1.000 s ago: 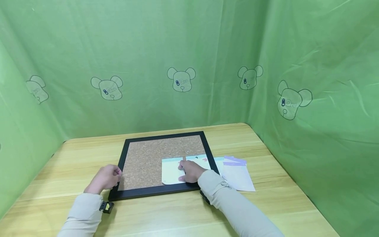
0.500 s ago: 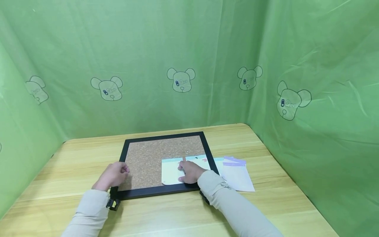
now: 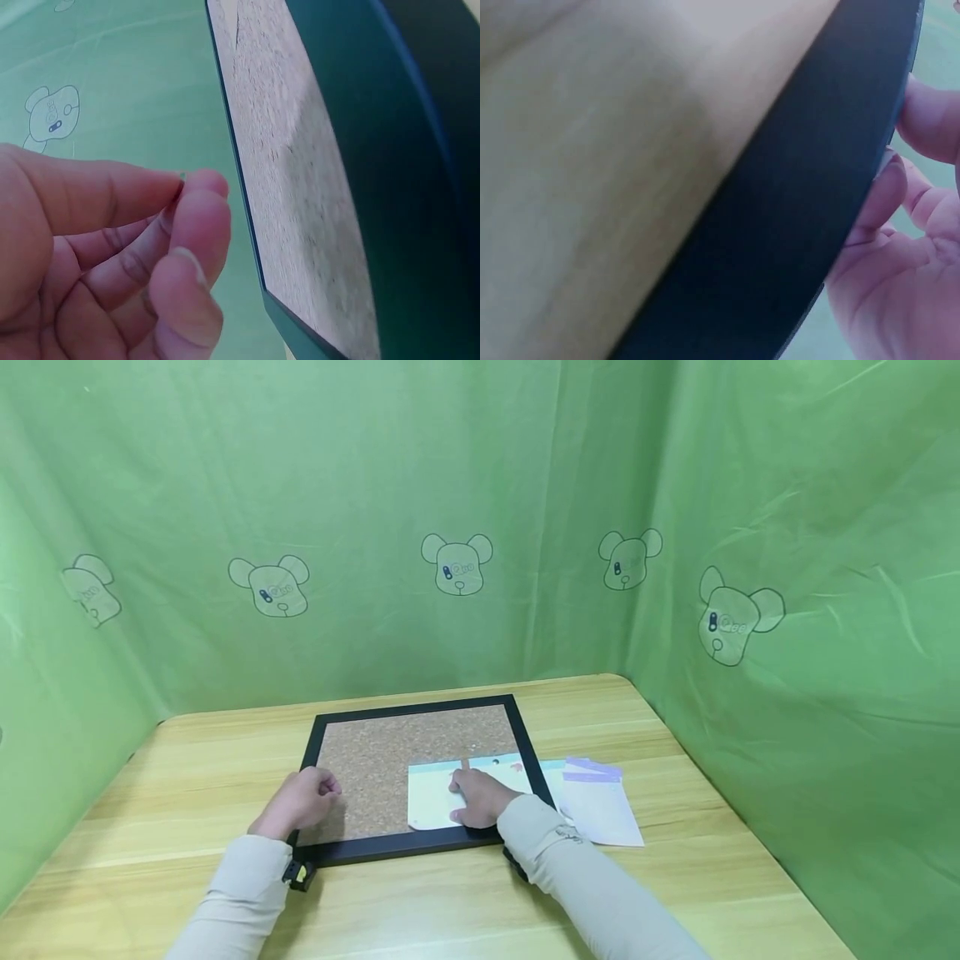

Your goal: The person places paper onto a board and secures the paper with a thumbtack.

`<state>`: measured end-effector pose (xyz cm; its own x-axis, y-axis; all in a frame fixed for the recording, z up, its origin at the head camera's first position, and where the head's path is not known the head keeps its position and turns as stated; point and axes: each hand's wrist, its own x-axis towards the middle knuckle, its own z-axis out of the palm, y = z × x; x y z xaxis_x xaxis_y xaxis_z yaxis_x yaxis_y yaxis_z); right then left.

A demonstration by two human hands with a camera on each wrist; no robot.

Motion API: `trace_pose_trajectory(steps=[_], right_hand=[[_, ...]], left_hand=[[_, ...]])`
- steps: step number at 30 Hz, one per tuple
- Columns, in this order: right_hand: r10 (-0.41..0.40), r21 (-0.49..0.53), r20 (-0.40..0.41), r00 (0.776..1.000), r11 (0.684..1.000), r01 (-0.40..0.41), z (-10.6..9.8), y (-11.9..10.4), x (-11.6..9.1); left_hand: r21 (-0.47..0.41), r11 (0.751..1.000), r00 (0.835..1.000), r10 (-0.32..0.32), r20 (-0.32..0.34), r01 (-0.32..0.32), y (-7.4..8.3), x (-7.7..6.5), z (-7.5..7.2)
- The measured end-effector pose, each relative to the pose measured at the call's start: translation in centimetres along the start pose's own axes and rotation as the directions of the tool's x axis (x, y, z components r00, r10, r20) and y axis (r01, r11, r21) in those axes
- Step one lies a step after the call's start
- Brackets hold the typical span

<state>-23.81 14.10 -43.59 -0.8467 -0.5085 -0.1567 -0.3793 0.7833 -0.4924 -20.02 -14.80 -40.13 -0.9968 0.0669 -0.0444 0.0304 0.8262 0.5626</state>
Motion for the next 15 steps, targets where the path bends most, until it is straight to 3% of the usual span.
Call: trace_pose_trajectory(steps=[9, 15], right_hand=[[0.007, 0.013, 0.002, 1.0, 1.0, -0.007, 0.1, 0.0, -0.1], [0.012, 0.007, -0.004, 1.0, 1.0, -0.012, 0.2, 0.1, -0.2]], left_hand=[[0.005, 0.998, 0.998, 0.061, -0.005, -0.061, 1.0, 0.7, 0.6], [-0.011, 0.998, 0.998, 0.056, 0.021, -0.056, 1.8, 1.1, 0.8]])
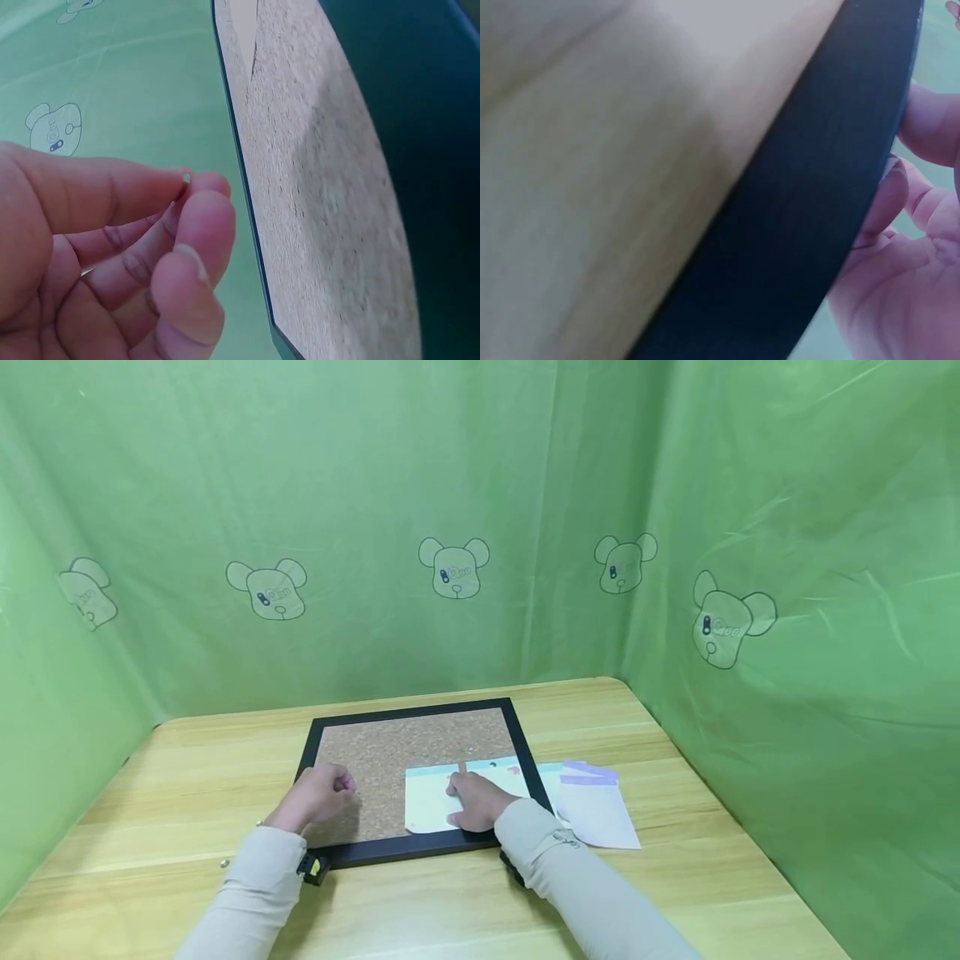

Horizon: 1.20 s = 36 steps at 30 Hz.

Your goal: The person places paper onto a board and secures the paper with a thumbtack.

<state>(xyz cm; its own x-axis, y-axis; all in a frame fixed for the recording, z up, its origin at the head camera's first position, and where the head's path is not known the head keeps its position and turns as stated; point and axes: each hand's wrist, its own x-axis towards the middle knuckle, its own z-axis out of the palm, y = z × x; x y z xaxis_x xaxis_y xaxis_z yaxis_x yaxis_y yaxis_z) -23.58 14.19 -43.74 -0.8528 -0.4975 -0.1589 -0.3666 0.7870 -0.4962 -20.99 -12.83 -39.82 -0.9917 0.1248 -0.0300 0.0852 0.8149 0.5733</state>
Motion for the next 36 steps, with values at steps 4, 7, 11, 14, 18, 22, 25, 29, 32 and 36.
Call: trace_pose_trajectory(steps=[4, 7, 11, 14, 18, 22, 25, 29, 32, 36], right_hand=[[0.005, -0.001, -0.005, 1.0, 1.0, -0.005, 0.0, -0.1, 0.0], [0.008, -0.001, -0.006, 1.0, 1.0, -0.008, 0.0, -0.2, 0.0], [0.003, -0.004, -0.006, 1.0, 1.0, -0.003, -0.1, -0.1, 0.0], [-0.005, -0.008, -0.006, 1.0, 1.0, 0.005, -0.1, -0.1, 0.1], [-0.007, -0.006, -0.005, 1.0, 1.0, 0.007, 0.0, 0.1, 0.2], [-0.008, -0.008, -0.008, 1.0, 1.0, 0.008, 0.2, 0.2, 0.3], [-0.01, -0.01, -0.011, 1.0, 1.0, 0.01, 0.2, 0.2, 0.3], [-0.009, -0.005, -0.019, 1.0, 1.0, 0.009, 0.3, 0.2, 0.3], [-0.006, -0.003, -0.027, 1.0, 1.0, 0.006, 0.2, 0.1, 0.2], [0.0, -0.007, -0.034, 0.999, 1.0, 0.0, 0.1, -0.1, 0.1]], left_hand=[[0.006, 1.0, 1.0, -0.009, 0.025, 0.009, 0.4, 0.4, 0.2], [0.012, 1.0, 0.999, -0.005, 0.036, 0.005, 0.6, 0.8, 0.3], [0.029, 0.999, 0.999, 0.013, 0.033, -0.014, 0.9, 1.2, 0.4], [0.041, 0.999, 0.999, 0.028, 0.029, -0.03, 1.1, 1.4, 0.5], [0.023, 0.999, 0.998, 0.04, 0.039, -0.041, 1.5, 1.6, 0.7], [-0.001, 0.999, 0.998, 0.032, 0.048, -0.032, 1.6, 1.8, 1.0], [-0.003, 1.0, 0.998, 0.03, 0.046, -0.029, 1.6, 2.1, 1.2], [0.007, 0.999, 0.998, 0.041, 0.046, -0.041, 1.7, 2.3, 1.5], [0.006, 0.999, 0.997, 0.053, 0.047, -0.053, 1.8, 2.4, 1.6], [-0.008, 0.997, 0.996, 0.077, 0.049, -0.077, 2.0, 2.6, 1.8]])
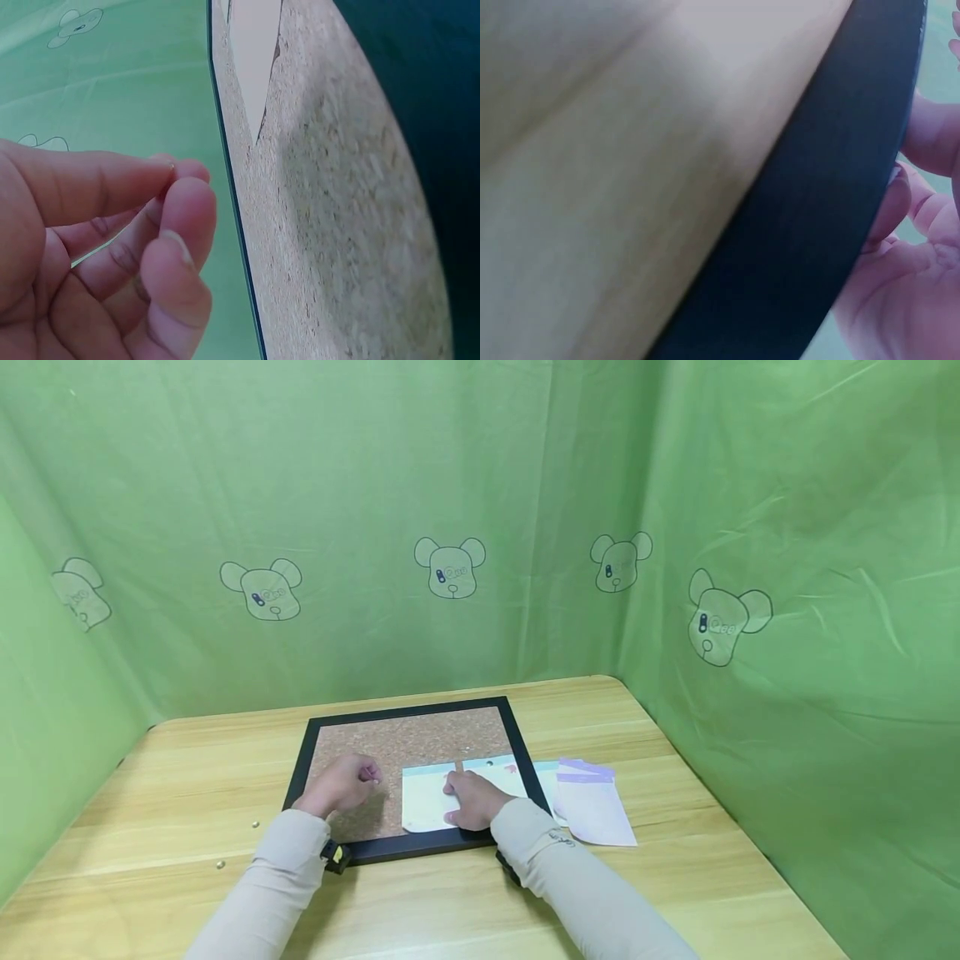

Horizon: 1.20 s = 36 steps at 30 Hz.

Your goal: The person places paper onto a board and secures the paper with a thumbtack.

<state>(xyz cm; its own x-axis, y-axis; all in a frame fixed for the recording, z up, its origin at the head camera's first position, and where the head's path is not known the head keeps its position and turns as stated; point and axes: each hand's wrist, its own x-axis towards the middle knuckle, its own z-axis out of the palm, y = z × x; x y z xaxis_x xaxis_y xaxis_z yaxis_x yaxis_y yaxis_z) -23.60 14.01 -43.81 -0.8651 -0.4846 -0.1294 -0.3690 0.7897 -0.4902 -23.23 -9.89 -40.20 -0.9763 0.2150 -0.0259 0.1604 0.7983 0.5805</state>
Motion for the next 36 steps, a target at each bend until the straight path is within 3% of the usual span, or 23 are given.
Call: trace_pose_trajectory(steps=[15, 21, 27, 36], right_hand=[[0.008, 0.007, 0.001, 1.0, 1.0, -0.008, 0.1, 0.0, 0.2], [0.008, 0.008, -0.002, 1.0, 1.0, -0.008, 0.1, 0.0, 0.2], [-0.008, 0.0, -0.002, 1.0, 1.0, 0.008, 0.0, -0.1, 0.1], [-0.012, 0.011, -0.002, 1.0, 1.0, 0.012, -0.1, -0.2, 0.0]], left_hand=[[-0.011, 1.0, 0.999, 0.025, 0.03, -0.025, 0.8, 1.1, 0.7], [-0.041, 0.999, 0.999, 0.0, 0.052, 0.002, 1.3, 1.6, 1.1], [-0.145, 0.989, 0.995, 0.007, 0.098, 0.007, 1.7, 2.4, 1.5], [-0.31, 0.949, 0.981, 0.009, 0.194, 0.053, 1.9, 3.8, 2.0]])
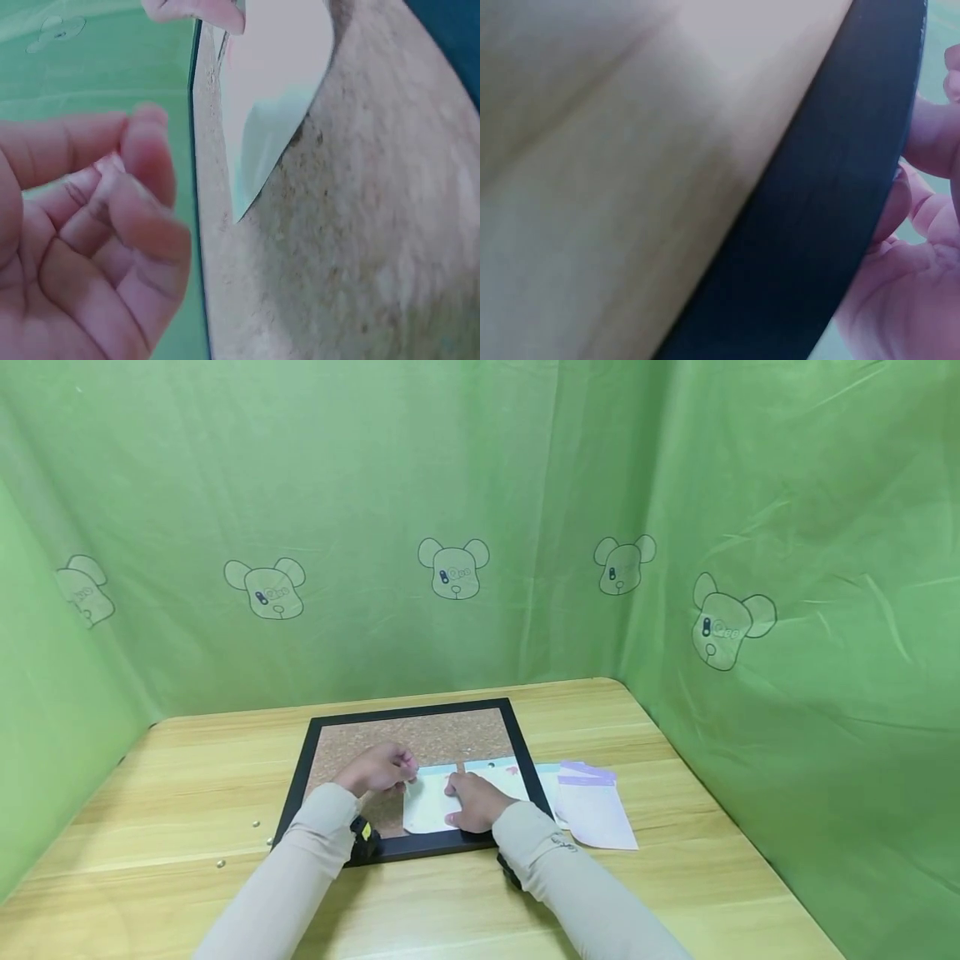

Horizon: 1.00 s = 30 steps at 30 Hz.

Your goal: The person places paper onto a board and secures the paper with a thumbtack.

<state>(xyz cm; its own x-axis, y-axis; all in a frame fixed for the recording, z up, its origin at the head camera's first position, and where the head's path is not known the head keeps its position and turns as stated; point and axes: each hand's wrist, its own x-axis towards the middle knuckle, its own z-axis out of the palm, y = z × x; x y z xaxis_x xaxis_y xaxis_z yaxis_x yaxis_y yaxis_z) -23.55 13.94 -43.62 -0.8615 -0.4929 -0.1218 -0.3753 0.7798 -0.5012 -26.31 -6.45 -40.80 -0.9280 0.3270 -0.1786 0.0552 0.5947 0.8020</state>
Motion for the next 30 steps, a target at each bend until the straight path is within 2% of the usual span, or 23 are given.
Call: trace_pose_trajectory(steps=[4, 8, 18, 30], right_hand=[[-0.001, 0.003, 0.0, 1.0, 1.0, 0.001, 0.0, 0.1, -0.1], [-0.001, 0.001, 0.003, 1.0, 1.0, 0.001, 0.1, 0.1, -0.1], [-0.011, -0.008, -0.007, 1.0, 1.0, 0.011, 0.0, 0.0, -0.3], [-0.033, -0.019, -0.007, 0.999, 0.999, 0.033, 0.2, 0.2, -0.1]], left_hand=[[-0.02, 1.0, 0.999, -0.02, 0.041, 0.021, 0.1, 0.8, 0.0], [0.016, 1.0, 0.998, -0.013, 0.053, 0.012, 0.3, 1.3, 0.0], [-0.01, 0.999, 0.998, -0.035, 0.05, 0.036, 1.1, 2.1, 0.8], [-0.007, 0.999, 0.998, -0.047, 0.036, 0.047, 1.1, 3.0, 1.4]])
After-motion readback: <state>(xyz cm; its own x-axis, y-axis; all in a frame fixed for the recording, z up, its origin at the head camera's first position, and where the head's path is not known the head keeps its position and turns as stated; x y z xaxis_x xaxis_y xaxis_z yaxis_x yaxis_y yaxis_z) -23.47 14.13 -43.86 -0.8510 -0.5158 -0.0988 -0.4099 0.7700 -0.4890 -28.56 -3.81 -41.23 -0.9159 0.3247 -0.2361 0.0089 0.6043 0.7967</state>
